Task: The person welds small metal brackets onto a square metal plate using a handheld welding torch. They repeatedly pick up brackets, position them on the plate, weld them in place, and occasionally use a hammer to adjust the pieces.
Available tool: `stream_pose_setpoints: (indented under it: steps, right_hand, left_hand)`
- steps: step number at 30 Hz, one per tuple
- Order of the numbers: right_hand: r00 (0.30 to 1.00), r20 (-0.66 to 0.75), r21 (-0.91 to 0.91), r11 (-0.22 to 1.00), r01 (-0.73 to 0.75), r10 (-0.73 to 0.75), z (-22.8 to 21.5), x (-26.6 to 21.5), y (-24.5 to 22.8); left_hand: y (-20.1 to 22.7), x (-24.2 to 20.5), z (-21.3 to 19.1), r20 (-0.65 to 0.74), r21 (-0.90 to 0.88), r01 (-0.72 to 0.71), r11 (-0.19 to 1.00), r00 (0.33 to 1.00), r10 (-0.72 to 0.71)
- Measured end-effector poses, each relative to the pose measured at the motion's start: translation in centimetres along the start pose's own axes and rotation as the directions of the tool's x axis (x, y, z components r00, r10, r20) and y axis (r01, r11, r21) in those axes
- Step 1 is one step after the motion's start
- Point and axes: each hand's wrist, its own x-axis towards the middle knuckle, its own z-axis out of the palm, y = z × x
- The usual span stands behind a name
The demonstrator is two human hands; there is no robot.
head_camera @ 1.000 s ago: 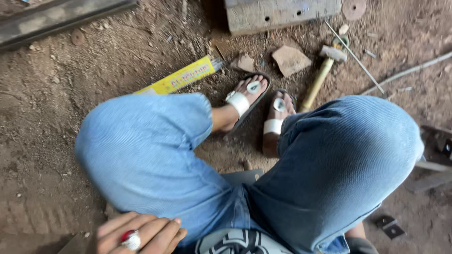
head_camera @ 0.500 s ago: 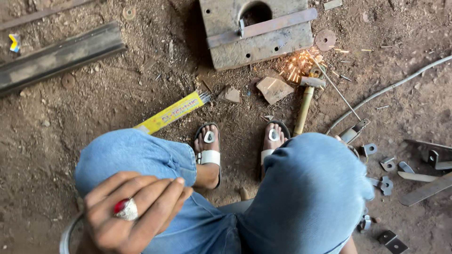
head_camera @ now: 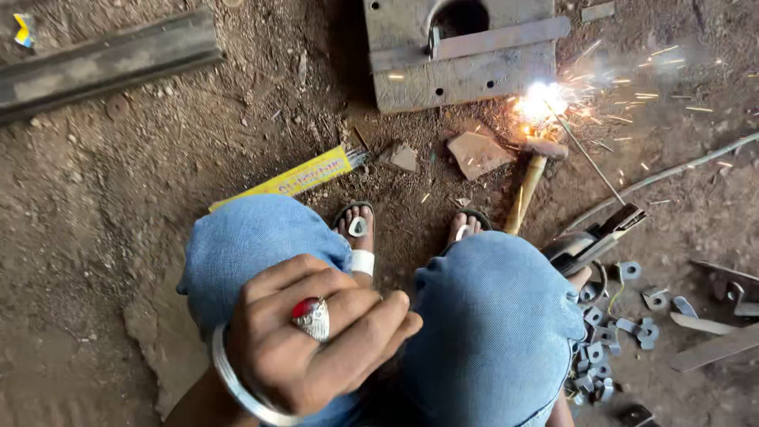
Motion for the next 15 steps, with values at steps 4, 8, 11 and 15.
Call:
stream_pose_setpoints:
  steps: [4, 8, 11, 15]
  right_hand:
    - [0.999, -0.032, -0.011, 1.000, 0.007, -0.007, -2.3, -1.7, -0.9]
    - [0.998, -0.057, -0.011, 1.000, 0.027, -0.028, -2.7, -6.5, -2.9]
    - [0.992, -0.095, -0.015, 0.996, 0.084, -0.085, -2.8, -10.7, -5.5]
    - [0.965, -0.129, -0.026, 0.973, 0.228, -0.229, -1.5, -17.6, -10.8]
  left_hand:
    - [-0.1, -0.6, -0.6, -0.051, -0.089, 0.024, 0.996, 0.998, -0.029]
    - [0.0, -2.4, -1.3, -0.203, -0.298, 0.088, 0.950, 0.967, -0.153]
    - [-0.2, -5.1, -0.7, -0.283, -0.574, 0.027, 0.818, 0.931, -0.229]
    - [-0.2, -7.9, 0.2, -0.099, -0.696, 0.015, 0.718, 0.988, -0.117]
